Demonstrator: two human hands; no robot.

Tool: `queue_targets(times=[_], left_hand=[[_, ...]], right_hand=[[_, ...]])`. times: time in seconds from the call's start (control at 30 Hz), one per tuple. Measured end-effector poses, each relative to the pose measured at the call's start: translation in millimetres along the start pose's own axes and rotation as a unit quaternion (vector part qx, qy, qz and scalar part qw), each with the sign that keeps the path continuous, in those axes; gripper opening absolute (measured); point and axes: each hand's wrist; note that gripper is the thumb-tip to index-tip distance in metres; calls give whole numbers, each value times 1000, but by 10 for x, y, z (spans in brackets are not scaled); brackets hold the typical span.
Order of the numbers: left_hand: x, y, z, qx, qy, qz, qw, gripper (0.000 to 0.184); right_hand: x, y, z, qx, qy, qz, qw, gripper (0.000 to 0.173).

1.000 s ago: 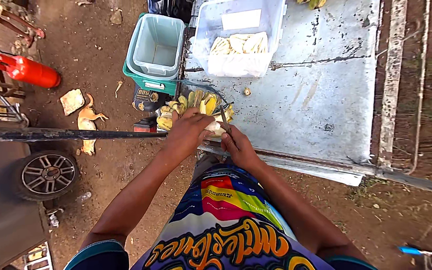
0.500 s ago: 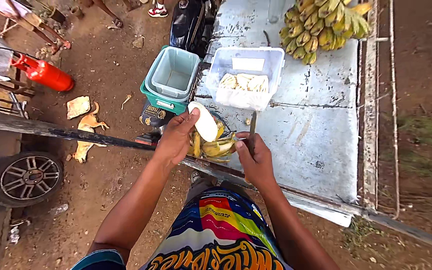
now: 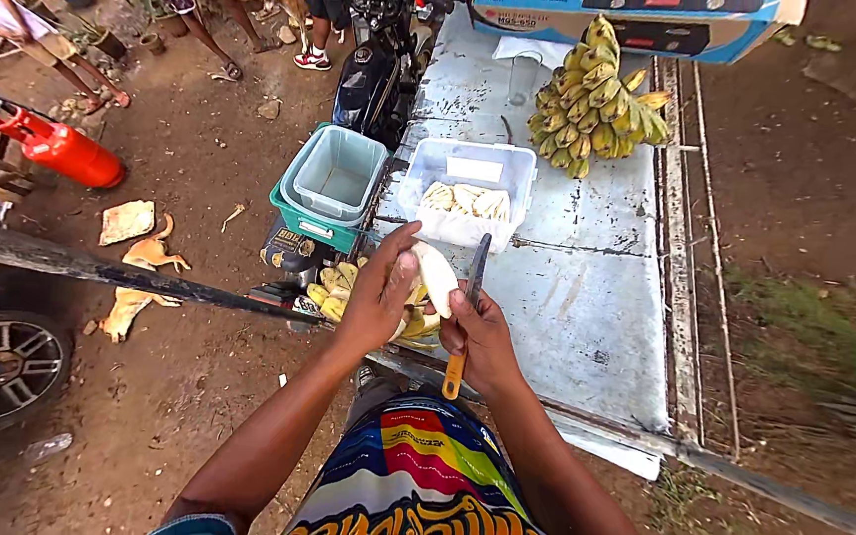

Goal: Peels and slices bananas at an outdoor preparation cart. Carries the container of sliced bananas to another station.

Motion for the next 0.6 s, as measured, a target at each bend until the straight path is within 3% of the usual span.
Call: queue_targets(times=[0.1, 0.17, 0.23, 0.33, 0.43, 0.6], left_hand=[[-50, 278, 127, 55, -117, -252, 959, 51], [-26, 386, 211, 107, -227, -380, 890, 50], [-25, 413, 294, 146, -326, -470, 807, 45], [-38, 387, 371, 158, -402, -541, 721, 42], [-9, 380, 392, 159, -422, -560, 695, 44], [30, 373, 416, 154, -417, -577, 685, 42]], right_hand=[[-19, 122, 24, 7, -22, -78, 997, 16], [-22, 83, 46, -2, -58, -179, 982, 25], [-39, -26, 63, -17, -102, -309, 945, 45], [-2, -159, 65, -7, -162, -391, 906, 40], [32, -163, -16, -4, -181, -353, 918, 27], [111, -95, -94, -27, -204, -255, 945, 15]])
Point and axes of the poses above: each hand's wrist, its own z-axis towards the middle knuckle, its own y-axis out of the palm, x = y × z, and after that the axes turned 3 degrees about z, right-handed
